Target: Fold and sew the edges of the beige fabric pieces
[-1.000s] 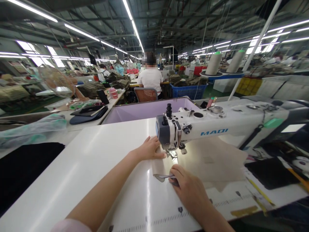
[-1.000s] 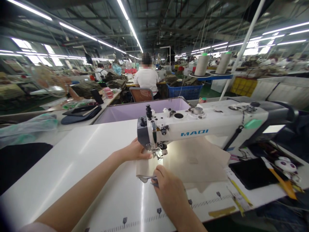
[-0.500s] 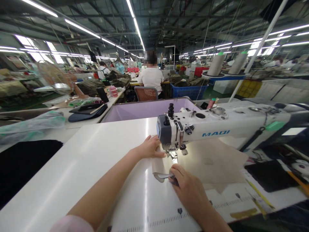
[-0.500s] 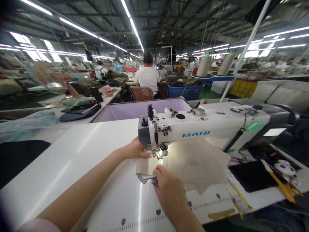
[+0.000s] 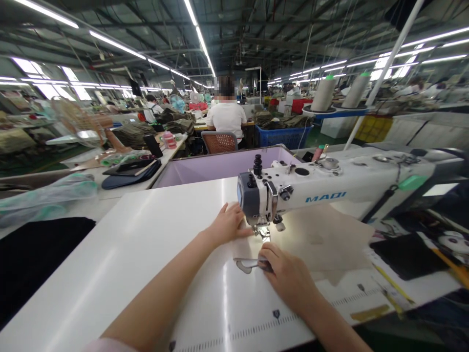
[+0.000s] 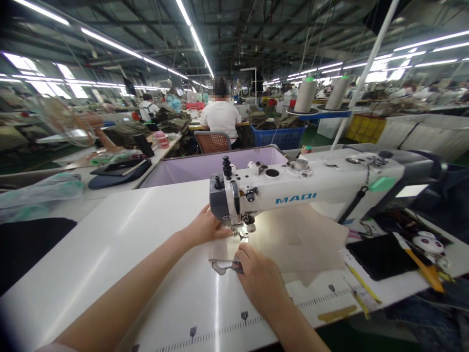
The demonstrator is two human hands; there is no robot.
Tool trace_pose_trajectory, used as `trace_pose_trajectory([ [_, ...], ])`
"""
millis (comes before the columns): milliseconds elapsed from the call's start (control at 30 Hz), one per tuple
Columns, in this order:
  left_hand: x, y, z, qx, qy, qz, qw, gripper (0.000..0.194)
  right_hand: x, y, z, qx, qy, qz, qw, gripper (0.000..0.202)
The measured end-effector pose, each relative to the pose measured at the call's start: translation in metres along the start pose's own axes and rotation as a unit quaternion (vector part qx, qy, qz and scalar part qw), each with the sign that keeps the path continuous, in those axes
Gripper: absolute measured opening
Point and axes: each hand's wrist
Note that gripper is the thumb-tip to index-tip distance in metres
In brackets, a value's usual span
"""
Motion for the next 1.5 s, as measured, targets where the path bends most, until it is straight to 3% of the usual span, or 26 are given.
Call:
trace_pose_trajectory([
  [67, -0.019, 0.005, 0.016, 0.001, -0.012, -0.016, 1.000, 0.015, -0.001, 0.000, 0.003, 0.002, -0.008, 0.000, 1.000, 0.021],
  [200, -0.053, 0.017, 0.060, -0.008, 0.070, 0.000, 0.997, 0.020, -0.002, 0.003, 0.012, 0.004, -0.014, 0.007, 1.000, 0.034],
  [333, -0.061, 0.018, 0.080, -0.034, 0.138, 0.015, 0.990, 0.027, -0.002, 0.002, 0.012, 0.013, -0.011, 0.006, 1.000, 0.039],
  [800, -0.027, 0.007, 0.042, -0.009, 0.123, 0.023, 0.992, 0.027, -0.004, -0.009, -0.018, 0.008, 0.018, 0.012, 1.000, 0.030],
  [1067, -0.026, 0.019, 0.044, -0.037, 0.106, 0.005, 0.994, 0.030, -0.007, -0.005, -0.013, -0.007, 0.011, 0.005, 1.000, 0.027],
  [1500, -0.024, 0.018, 0.043, -0.041, 0.123, 0.000, 0.992, 0.029, -0.006, -0.007, -0.016, 0.013, 0.022, -0.001, 1.000, 0.027],
])
Point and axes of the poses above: each hand's wrist, its own z-axis away from the middle knuckle, its own y-axis out of the palm, x = y × z
